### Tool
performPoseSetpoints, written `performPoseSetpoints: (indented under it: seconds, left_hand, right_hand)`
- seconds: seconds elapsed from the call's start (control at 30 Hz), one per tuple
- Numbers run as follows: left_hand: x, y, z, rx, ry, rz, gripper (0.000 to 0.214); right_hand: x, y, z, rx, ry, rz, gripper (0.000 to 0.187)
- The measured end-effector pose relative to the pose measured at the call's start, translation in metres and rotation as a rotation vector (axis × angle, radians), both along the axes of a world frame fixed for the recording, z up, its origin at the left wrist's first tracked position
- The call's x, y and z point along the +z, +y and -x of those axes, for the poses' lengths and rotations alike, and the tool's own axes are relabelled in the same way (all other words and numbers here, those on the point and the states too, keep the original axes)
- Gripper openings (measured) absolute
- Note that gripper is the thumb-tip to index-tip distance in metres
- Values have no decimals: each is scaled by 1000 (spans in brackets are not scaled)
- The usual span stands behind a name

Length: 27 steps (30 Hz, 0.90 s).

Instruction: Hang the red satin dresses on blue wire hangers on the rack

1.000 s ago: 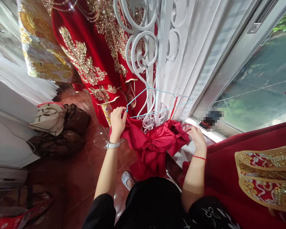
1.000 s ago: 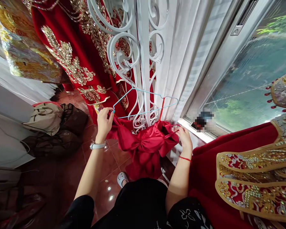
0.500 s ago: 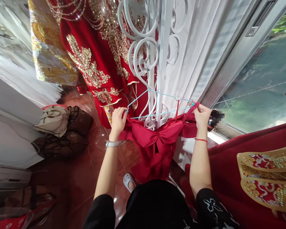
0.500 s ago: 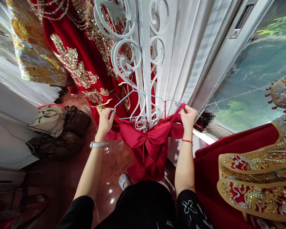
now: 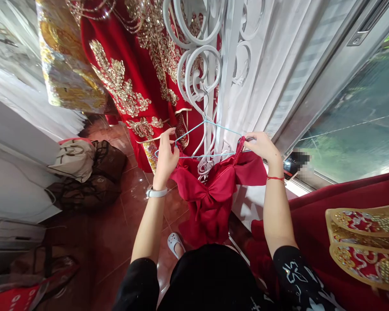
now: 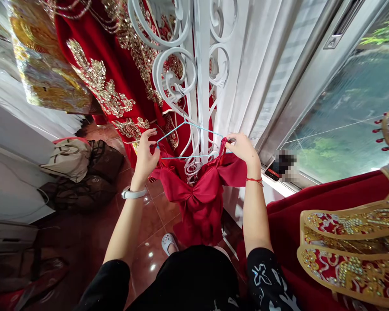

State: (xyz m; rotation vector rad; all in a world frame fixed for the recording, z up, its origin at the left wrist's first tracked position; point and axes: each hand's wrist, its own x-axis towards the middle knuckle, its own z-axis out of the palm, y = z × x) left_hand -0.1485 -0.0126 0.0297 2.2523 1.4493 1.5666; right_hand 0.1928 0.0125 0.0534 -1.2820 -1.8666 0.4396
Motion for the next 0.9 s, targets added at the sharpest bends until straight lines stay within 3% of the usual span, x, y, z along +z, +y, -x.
performPoseSetpoints:
  seconds: [0.1, 0.17, 0.23, 0.4, 0.53, 0.63, 0.77, 0.9]
  left_hand:
    - [-3, -9, 6, 19, -61, -5, 62]
    - [-3, -13, 14, 6, -37, -7, 62]
    - [1, -14, 20, -14, 46, -12, 63]
    - [12, 0, 24, 32, 303, 10, 73]
    - [17, 12, 20, 88, 382, 38, 75]
    - [13, 6, 14, 145, 329, 11, 72]
    - [-7, -8, 5, 255, 87, -77, 63]
    - [-8, 0, 2, 264, -54, -109, 53]
  right_hand:
    - [-13, 3, -3, -86, 25, 47, 23]
    - [-21, 1, -5, -71, 36, 44, 32]
    - [-25, -4, -1, -52, 26, -43, 33]
    - [-24, -25, 35, -162, 31, -380, 35]
    - [-23, -35, 66, -82, -21, -438, 26]
    - [-28, -36, 80, -51, -14, -432, 26]
    - [-36, -38, 104, -70, 78, -438, 27]
    - [-39, -29, 154, 189, 58, -265, 36]
